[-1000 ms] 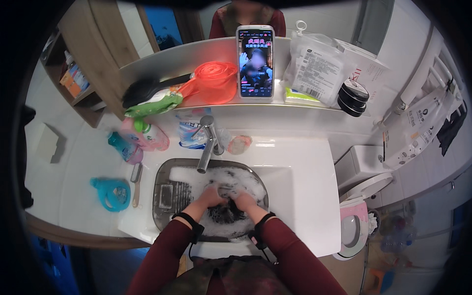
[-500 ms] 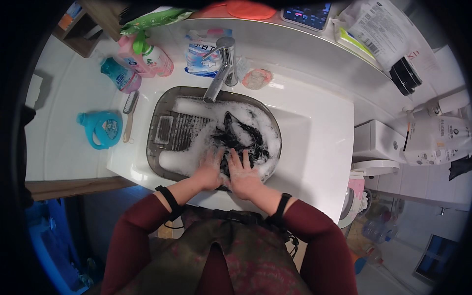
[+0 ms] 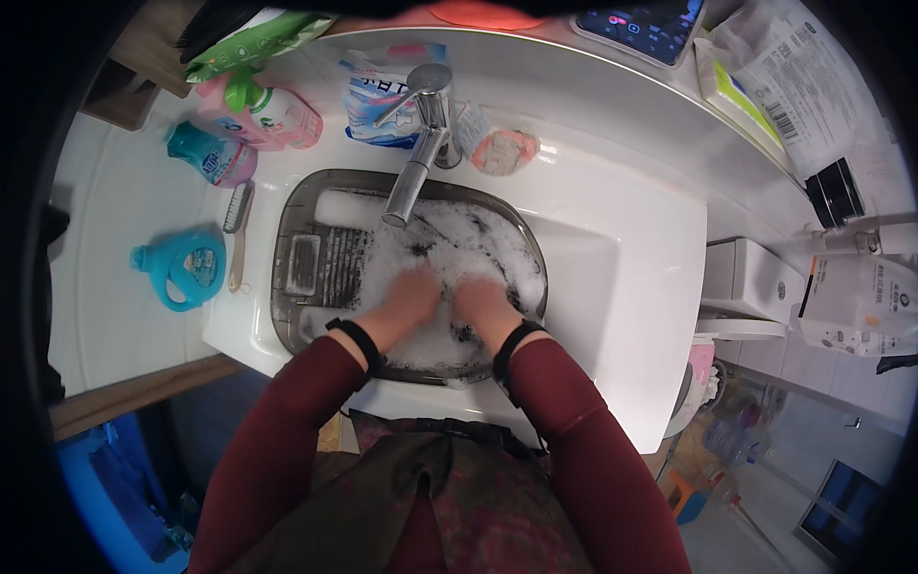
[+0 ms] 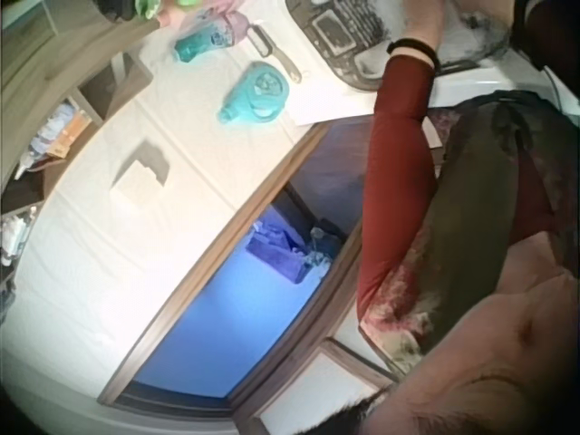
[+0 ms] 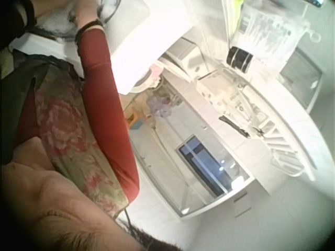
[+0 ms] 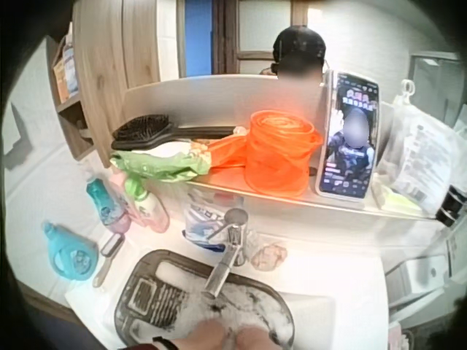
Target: The person hand-washes a dark garment in a sink filled with soapy water. They repeatedly agitate, rub, and squeeze the fabric to clean it.
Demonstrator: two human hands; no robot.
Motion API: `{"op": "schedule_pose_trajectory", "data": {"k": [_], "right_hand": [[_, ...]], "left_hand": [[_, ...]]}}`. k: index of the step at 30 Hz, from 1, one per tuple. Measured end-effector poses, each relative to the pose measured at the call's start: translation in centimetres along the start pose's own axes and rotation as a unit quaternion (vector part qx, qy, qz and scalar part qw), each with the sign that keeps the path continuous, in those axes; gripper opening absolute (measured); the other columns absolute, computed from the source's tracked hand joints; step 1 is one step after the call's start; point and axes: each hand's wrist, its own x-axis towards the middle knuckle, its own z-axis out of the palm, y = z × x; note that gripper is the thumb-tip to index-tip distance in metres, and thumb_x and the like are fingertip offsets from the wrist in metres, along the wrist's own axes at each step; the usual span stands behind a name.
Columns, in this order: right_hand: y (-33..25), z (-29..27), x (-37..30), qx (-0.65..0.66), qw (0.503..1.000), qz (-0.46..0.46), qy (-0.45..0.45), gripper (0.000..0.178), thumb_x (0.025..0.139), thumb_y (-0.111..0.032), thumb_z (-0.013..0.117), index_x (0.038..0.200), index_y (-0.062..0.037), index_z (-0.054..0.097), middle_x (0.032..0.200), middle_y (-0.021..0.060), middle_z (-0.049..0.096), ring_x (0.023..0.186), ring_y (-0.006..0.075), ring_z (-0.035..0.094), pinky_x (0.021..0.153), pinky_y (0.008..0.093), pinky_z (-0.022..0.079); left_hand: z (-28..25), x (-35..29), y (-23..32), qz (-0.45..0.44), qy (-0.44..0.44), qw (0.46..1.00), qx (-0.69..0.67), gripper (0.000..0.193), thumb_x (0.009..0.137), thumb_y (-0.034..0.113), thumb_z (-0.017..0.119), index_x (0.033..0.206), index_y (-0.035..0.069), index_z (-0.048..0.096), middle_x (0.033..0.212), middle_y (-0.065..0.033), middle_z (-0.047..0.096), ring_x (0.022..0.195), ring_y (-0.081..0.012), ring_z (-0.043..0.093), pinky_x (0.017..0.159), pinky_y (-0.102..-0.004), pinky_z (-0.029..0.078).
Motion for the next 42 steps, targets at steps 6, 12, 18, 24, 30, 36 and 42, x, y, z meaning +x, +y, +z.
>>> {"op": "schedule_pose_trajectory", "data": {"k": [6,12,18,24,30,36,42], "right_hand": [[1.9,0.1,1.9,0.091,0.989,0.015,0.114,0.035,0.093,-0.033,0.057,0.109,-0.0052,0.072,0.112,0.0195,0.07,0.106,0.0377,0.065,0.092,0.0442,0.051],[2.6,1.6,-1.6,0.3,0.882,-0.067,0.358,0.035,0.098,-0.027,0.055,0.124,-0.0062,0.064,0.118,0.0218,0.067,0.107,0.0346,0.065,0.094,0.0414,0.05],[1.1,1.3,-6.5,0.833,0.536,-0.095,0.101,0.037,0.099,-0.029,0.06,0.127,-0.0047,0.061,0.12,0.009,0.067,0.108,0.0201,0.064,0.094,0.0349,0.05],[0.5,-0.3,-10.2,0.584,0.771,-0.076,0.245,0.051,0.09,-0.026,0.068,0.133,-0.0021,0.053,0.123,0.0164,0.065,0.116,0.0284,0.061,0.102,0.0408,0.047],[0.3,-0.7,-13.9,0.091,0.954,-0.113,0.262,0.093,0.079,-0.036,0.077,0.155,-0.0146,0.026,0.164,0.018,0.015,0.147,0.0437,0.024,0.114,0.0604,0.029],[-1.1,-0.3,-12.9,-0.001,0.992,-0.052,0.118,0.098,0.085,-0.058,0.068,0.16,-0.0204,0.015,0.166,0.0161,0.005,0.147,0.0424,0.022,0.111,0.06,0.029],[0.1,-0.2,-7.7,0.045,0.989,-0.047,0.131,0.087,0.084,-0.049,0.07,0.154,-0.0151,0.028,0.158,0.0215,0.027,0.136,0.0417,0.04,0.109,0.0526,0.036]], "left_hand": [[-4.3,1.2,-2.1,0.13,-0.022,0.989,0.071,0.077,0.078,0.011,0.071,0.147,0.005,0.04,0.115,-0.0198,0.066,0.109,-0.0374,0.063,0.089,-0.0456,0.052],[-4.9,-5.9,-4.6,0.155,0.192,0.928,-0.28,0.085,0.077,0.021,0.082,0.148,0.001,0.038,0.139,-0.0194,0.054,0.124,-0.0317,0.056,0.103,-0.0377,0.046],[-5.5,-8.2,-2.7,0.003,0.013,0.748,-0.663,0.077,0.077,0.02,0.08,0.143,0.0,0.044,0.134,-0.0147,0.057,0.123,-0.0185,0.053,0.103,-0.0313,0.043],[-5.5,-8.6,0.5,0.125,0.177,0.892,-0.396,0.059,0.067,0.006,0.066,0.125,0.004,0.06,0.12,-0.0154,0.065,0.112,-0.0295,0.063,0.098,-0.0344,0.048],[-3.7,-11.1,2.1,0.208,0.156,0.932,-0.254,0.089,0.067,0.03,0.08,0.143,0.001,0.042,0.138,-0.025,0.048,0.13,-0.0409,0.045,0.108,-0.0454,0.04],[-3.4,-10.3,2.3,0.114,0.003,0.993,0.006,0.107,0.07,0.038,0.081,0.156,0.006,0.024,0.161,-0.0211,0.019,0.146,-0.049,0.018,0.112,-0.062,0.031],[-1.5,-6.0,3.7,0.034,0.021,0.999,0.031,0.087,0.079,0.022,0.074,0.154,0.01,0.031,0.16,-0.0162,0.024,0.146,-0.0421,0.026,0.109,-0.059,0.036]]}}
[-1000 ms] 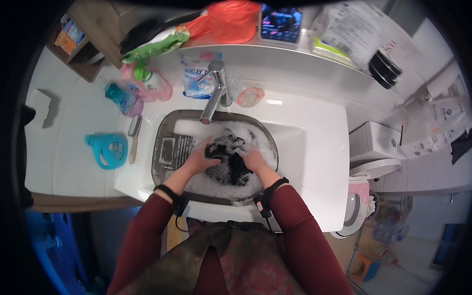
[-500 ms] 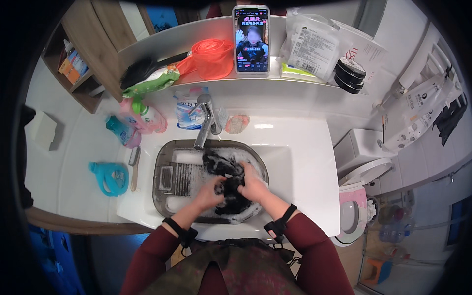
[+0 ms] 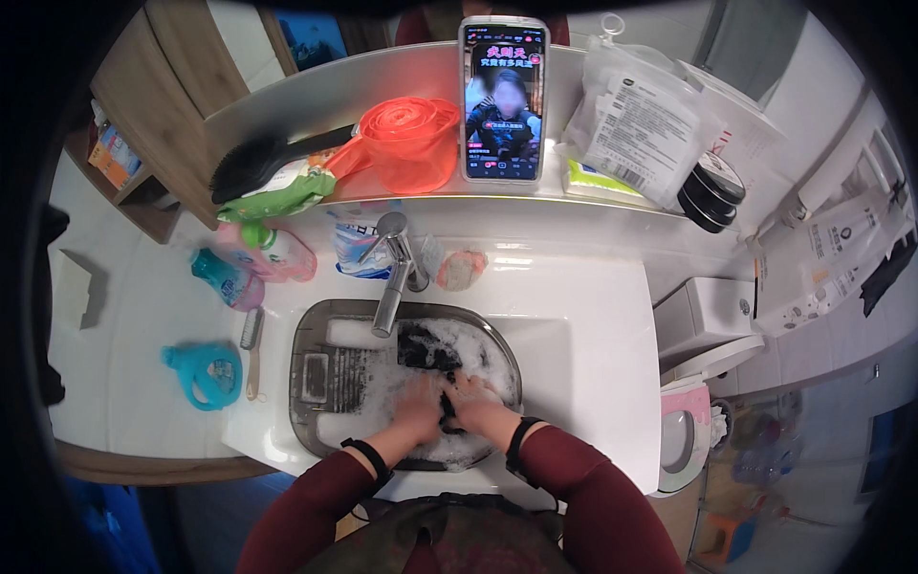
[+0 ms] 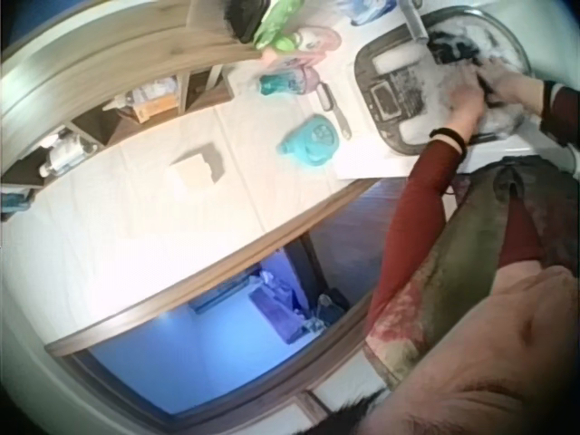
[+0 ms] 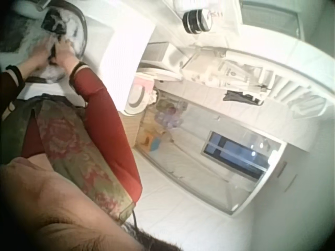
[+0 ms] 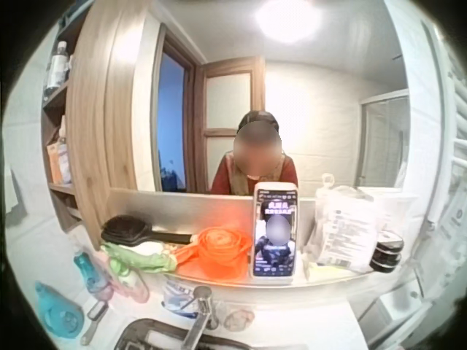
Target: The person hand-washes a dark garment in a sink filled with soapy water. They repeatedly agitate, rub, and squeeze the fabric to clean it.
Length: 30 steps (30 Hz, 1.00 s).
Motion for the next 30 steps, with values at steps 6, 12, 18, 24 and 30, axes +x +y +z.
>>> {"op": "schedule_pose_trajectory", "data": {"k": [6,12,18,24,30], "right_hand": [[2.5,1.8,5.8,0.046,0.999,-0.014,-0.026,0.034,0.089,-0.025,0.057,0.112,-0.0044,0.068,0.104,0.0227,0.07,0.1,0.0377,0.068,0.09,0.0456,0.052],[4.2,3.2,9.0,0.043,0.999,0.022,0.003,0.03,0.091,-0.024,0.054,0.105,-0.0036,0.071,0.107,0.0222,0.07,0.103,0.0387,0.066,0.09,0.0462,0.052],[3.1,4.7,7.3,0.289,0.911,0.177,0.234,0.035,0.096,-0.025,0.054,0.121,-0.0027,0.064,0.114,0.0227,0.068,0.107,0.0352,0.064,0.093,0.0423,0.049],[1.8,2.0,1.4,0.603,0.771,0.159,0.129,0.048,0.09,-0.021,0.065,0.132,-0.0001,0.054,0.113,0.0187,0.067,0.109,0.0276,0.061,0.096,0.0355,0.045],[0.7,-1.3,-6.9,0.187,0.959,-0.054,0.208,0.101,0.077,-0.028,0.079,0.155,-0.0083,0.018,0.149,0.0273,0.034,0.134,0.0417,0.044,0.11,0.044,0.038]], "left_hand": [[-1.1,4.4,-1.4,-0.012,-0.041,0.999,0.022,0.05,0.077,0.02,0.073,0.125,0.011,0.064,0.135,-0.0165,0.057,0.123,-0.0374,0.055,0.098,-0.0551,0.044],[-3.4,6.2,-2.3,-0.003,-0.049,0.998,0.042,0.046,0.075,0.025,0.074,0.118,0.011,0.069,0.115,-0.0148,0.069,0.111,-0.0341,0.064,0.095,-0.0513,0.048],[-1.8,1.0,-3.4,-0.151,0.3,0.937,-0.099,0.063,0.069,0.033,0.081,0.124,0.008,0.065,0.12,-0.0185,0.066,0.114,-0.0345,0.062,0.098,-0.0462,0.048],[-3.9,0.8,-2.4,0.026,0.215,0.938,-0.271,0.055,0.077,0.022,0.073,0.129,0.01,0.059,0.119,-0.0199,0.065,0.112,-0.0365,0.061,0.094,-0.0438,0.05],[-3.4,-4.0,-0.2,0.254,0.229,0.933,-0.116,0.068,0.072,0.009,0.072,0.137,0.012,0.051,0.124,-0.0194,0.057,0.12,-0.0416,0.051,0.101,-0.053,0.041]]}}
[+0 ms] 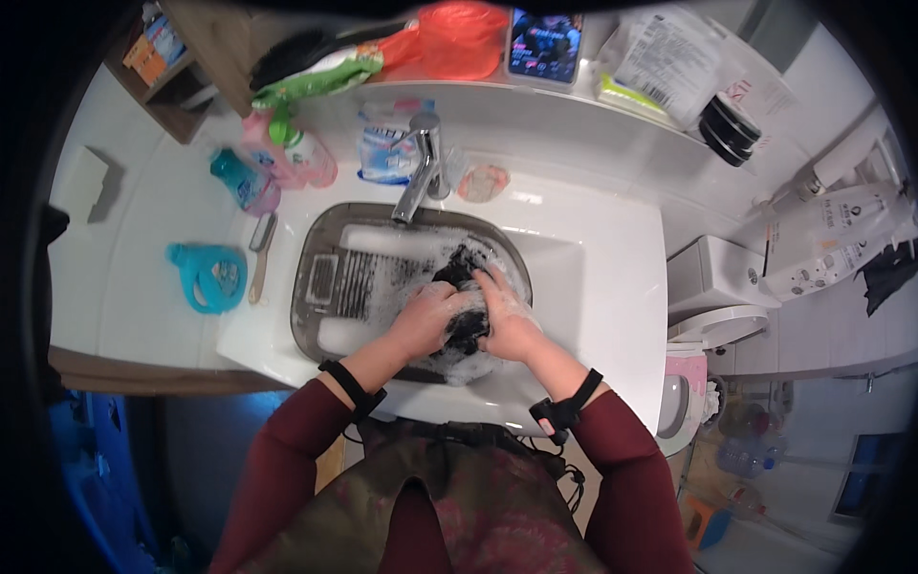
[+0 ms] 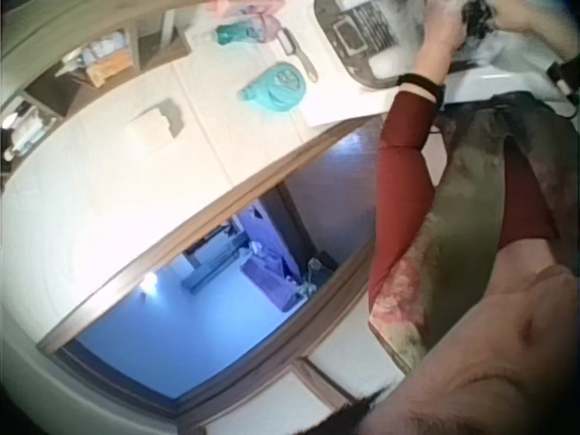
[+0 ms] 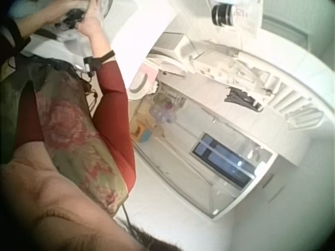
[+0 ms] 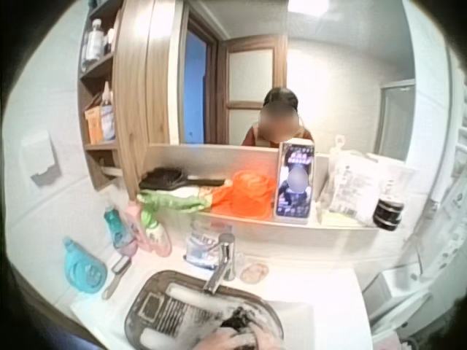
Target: The person hand-washes a dark garment in a sink filled with soapy water. They repeatedly agitate, rub, and squeeze the fabric to clean it.
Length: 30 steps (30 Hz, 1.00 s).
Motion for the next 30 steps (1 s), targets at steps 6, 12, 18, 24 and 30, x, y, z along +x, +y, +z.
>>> {"op": "schedule_pose_trajectory", "data": {"k": [6,12,18,24,30], "right_hand": [[-3.7,2.7,-1.1,-0.222,0.955,0.023,-0.195,0.093,0.089,-0.04,0.068,0.159,-0.0126,0.013,0.163,0.02,0.014,0.146,0.0445,0.025,0.114,0.0588,0.027],[-2.8,5.7,3.3,-0.251,0.943,0.068,-0.206,0.097,0.086,-0.038,0.072,0.158,-0.0103,0.013,0.162,0.0191,0.018,0.143,0.0444,0.026,0.112,0.0609,0.028],[1.7,7.2,7.6,-0.251,0.935,0.048,-0.247,0.088,0.092,-0.03,0.061,0.159,-0.0077,0.008,0.158,0.0248,0.024,0.143,0.0418,0.031,0.115,0.0522,0.029],[4.4,7.5,11.3,-0.218,0.927,0.099,-0.289,0.052,0.096,-0.018,0.045,0.147,-0.0078,0.039,0.13,0.0219,0.061,0.123,0.0362,0.057,0.107,0.0484,0.04],[4.3,6.9,10.6,-0.183,0.964,0.067,-0.18,0.047,0.088,-0.013,0.057,0.133,-0.0041,0.051,0.124,0.024,0.061,0.116,0.0402,0.058,0.099,0.047,0.046]], "left_hand": [[1.1,-3.3,1.2,-0.129,-0.134,0.982,0.018,0.118,0.065,0.035,0.086,0.155,0.001,0.018,0.156,-0.0292,0.026,0.146,-0.0466,0.023,0.118,-0.0585,0.024],[3.0,-1.3,-1.4,-0.256,-0.215,0.94,0.074,0.094,0.084,0.033,0.069,0.155,-0.001,0.018,0.152,-0.0249,0.036,0.139,-0.0431,0.035,0.109,-0.0568,0.036],[6.0,1.7,-5.2,-0.304,-0.175,0.935,0.045,0.057,0.092,0.01,0.052,0.146,0.001,0.039,0.143,-0.0201,0.048,0.13,-0.0392,0.047,0.1,-0.0532,0.045],[5.0,5.9,-8.1,-0.25,-0.284,0.916,0.13,0.042,0.086,0.016,0.066,0.125,0.003,0.062,0.128,-0.0167,0.063,0.114,-0.0359,0.061,0.091,-0.047,0.052],[2.7,5.1,-7.1,-0.208,-0.233,0.946,0.088,0.044,0.085,0.025,0.07,0.126,0.009,0.063,0.124,-0.0153,0.064,0.112,-0.0355,0.062,0.091,-0.0474,0.051]]}}
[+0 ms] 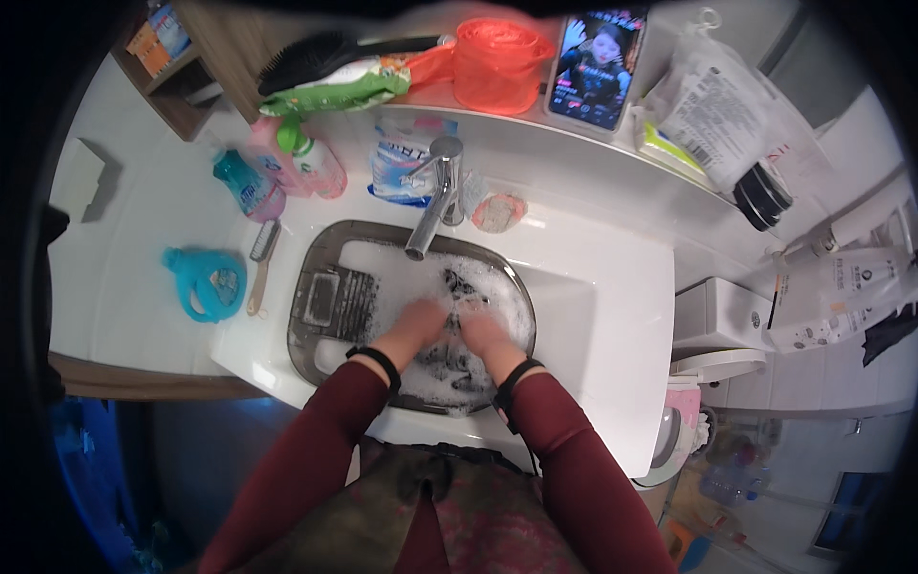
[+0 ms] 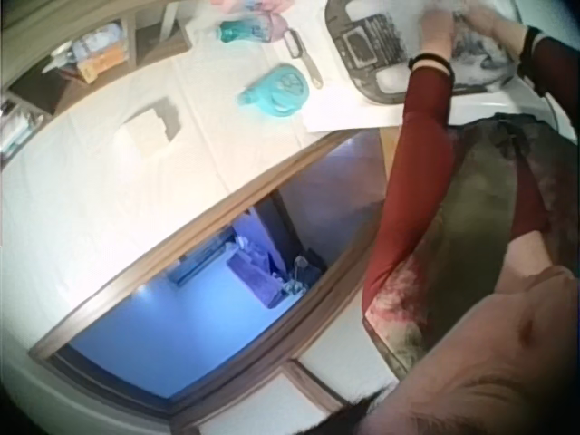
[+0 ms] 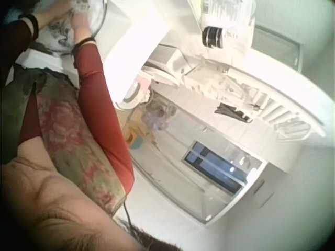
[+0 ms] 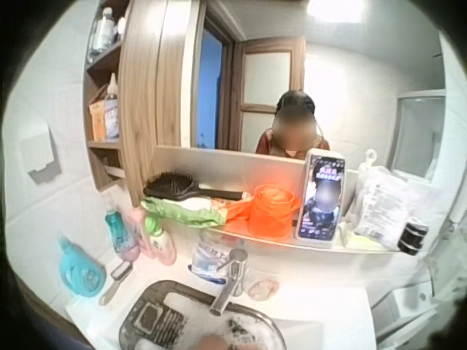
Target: The person hand-washes a dark garment in a sink filled with soapy water. They repeatedly agitate, rub, and squeeze the fabric to clean it.
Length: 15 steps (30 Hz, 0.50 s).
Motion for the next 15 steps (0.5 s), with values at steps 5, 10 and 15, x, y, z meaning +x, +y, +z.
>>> {"op": "schedule_pose_trajectory", "data": {"k": [5,10,15], "right_hand": [[-1.2,0.1,-4.8,0.133,0.97,-0.05,0.199,0.047,0.075,0.0,0.068,0.121,-0.0047,0.059,0.123,0.0212,0.054,0.115,0.0424,0.055,0.099,0.0463,0.046],[-2.4,-1.2,-8.1,0.201,0.924,-0.116,0.304,0.05,0.068,0.006,0.065,0.117,-0.0057,0.06,0.119,0.017,0.057,0.113,0.0398,0.056,0.099,0.0438,0.046],[-2.8,-3.5,-10.3,0.208,0.895,-0.164,0.358,0.052,0.062,0.008,0.063,0.113,-0.0039,0.061,0.121,0.0146,0.058,0.12,0.0389,0.05,0.104,0.045,0.042]], "left_hand": [[1.8,-4.7,-0.3,0.08,0.165,0.976,-0.114,0.084,0.076,0.044,0.081,0.146,0.015,0.044,0.136,-0.0174,0.056,0.122,-0.0384,0.055,0.102,-0.0469,0.045],[2.8,-7.1,-0.2,0.047,0.211,0.955,-0.202,0.096,0.07,0.045,0.084,0.148,0.013,0.041,0.139,-0.0172,0.054,0.124,-0.0377,0.053,0.103,-0.0465,0.044],[1.4,-8.4,-1.6,-0.036,0.136,0.945,-0.294,0.096,0.067,0.04,0.086,0.146,0.006,0.043,0.125,-0.0226,0.062,0.115,-0.038,0.06,0.1,-0.0444,0.048]]}}
